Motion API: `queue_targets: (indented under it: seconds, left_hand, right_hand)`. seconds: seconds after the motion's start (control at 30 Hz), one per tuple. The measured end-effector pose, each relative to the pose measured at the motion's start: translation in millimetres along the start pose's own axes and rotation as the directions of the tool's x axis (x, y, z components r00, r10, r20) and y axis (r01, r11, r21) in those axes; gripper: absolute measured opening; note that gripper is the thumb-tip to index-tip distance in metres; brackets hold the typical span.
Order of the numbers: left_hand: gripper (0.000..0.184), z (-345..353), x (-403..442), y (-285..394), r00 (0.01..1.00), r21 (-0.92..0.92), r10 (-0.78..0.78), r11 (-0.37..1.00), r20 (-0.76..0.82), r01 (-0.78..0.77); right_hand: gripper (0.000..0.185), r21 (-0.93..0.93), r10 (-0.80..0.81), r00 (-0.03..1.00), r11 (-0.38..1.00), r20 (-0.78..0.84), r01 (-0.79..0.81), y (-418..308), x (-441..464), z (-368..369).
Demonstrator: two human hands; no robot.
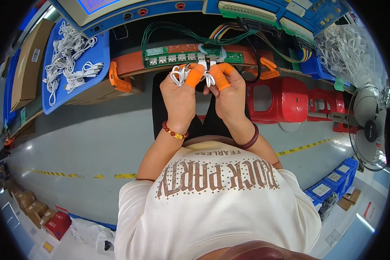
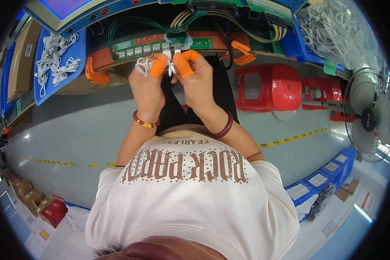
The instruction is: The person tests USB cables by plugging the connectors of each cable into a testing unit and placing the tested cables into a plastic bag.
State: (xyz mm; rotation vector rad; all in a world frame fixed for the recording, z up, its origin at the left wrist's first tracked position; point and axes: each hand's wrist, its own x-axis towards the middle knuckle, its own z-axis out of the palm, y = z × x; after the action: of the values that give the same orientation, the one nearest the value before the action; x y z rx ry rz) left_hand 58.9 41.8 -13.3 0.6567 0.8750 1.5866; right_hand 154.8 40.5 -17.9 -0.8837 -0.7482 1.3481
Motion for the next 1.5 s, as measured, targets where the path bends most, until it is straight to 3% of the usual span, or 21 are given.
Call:
queue_targets:
  seconds: [0.1, 0.2, 0.3, 0.43, 0.87, 0.97, 1.17, 1.37, 1.5]
  left_hand:
    - [0.005, 1, 2, -3, 0.999, 0.076, 0.044, 0.996, -0.023, -0.042]
    - [0.006, 6, -2, 11, 1.000, 0.152, -0.018, 0.988, -0.008, 0.019]
    - [0.006, 1, 0, 5, 1.000, 0.173, 0.018, 0.985, -0.016, -0.015]
    - [0.005, -3, 0, 3, 0.997, 0.063, -0.057, 0.997, 0.048, 0.054]
    - [0.008, -5, 1, 2, 0.994, 0.068, -0.078, 0.995, 0.075, 0.073]
    - [0.009, -3, -1, 5, 0.993, 0.061, -0.079, 0.995, 0.088, 0.074]
    - [0.013, -7, 2, 17, 0.960, 0.111, -0.234, 0.969, 0.151, 0.219]
    - [0.009, 0, -6, 8, 0.986, 0.044, -0.156, 0.987, 0.066, 0.153]
    - [0.007, -3, -21, 15, 0.986, 0.158, -0.101, 0.984, 0.131, 0.080]
  right_hand:
    - [0.012, -0.093, 0.028, 0.998, 0.995, -0.051, -0.033, -3, 0, 0]
    - [0.015, -0.163, 0.062, 0.990, 0.983, -0.128, -0.083, -5, 0, 5]
    - [0.015, -0.150, 0.031, 0.990, 0.987, -0.134, -0.051, -2, 0, 6]
    - [0.014, -0.097, 0.017, 0.992, 0.995, -0.122, -0.029, -1, -1, 7]
    - [0.011, -0.076, 0.009, 0.993, 0.997, -0.118, -0.018, -2, -1, 8]
    - [0.009, -0.151, 0.005, 0.994, 0.988, -0.110, -0.022, -2, -1, 7]
    - [0.020, -0.182, 0.027, 0.993, 0.982, -0.112, -0.047, 0, 0, 6]
    - [0.017, -0.221, 0.026, 0.997, 0.974, -0.076, -0.042, -2, -5, 4]
    - [0.010, -0.332, -0.025, 0.999, 0.943, -0.046, 0.008, 2, -23, -2]
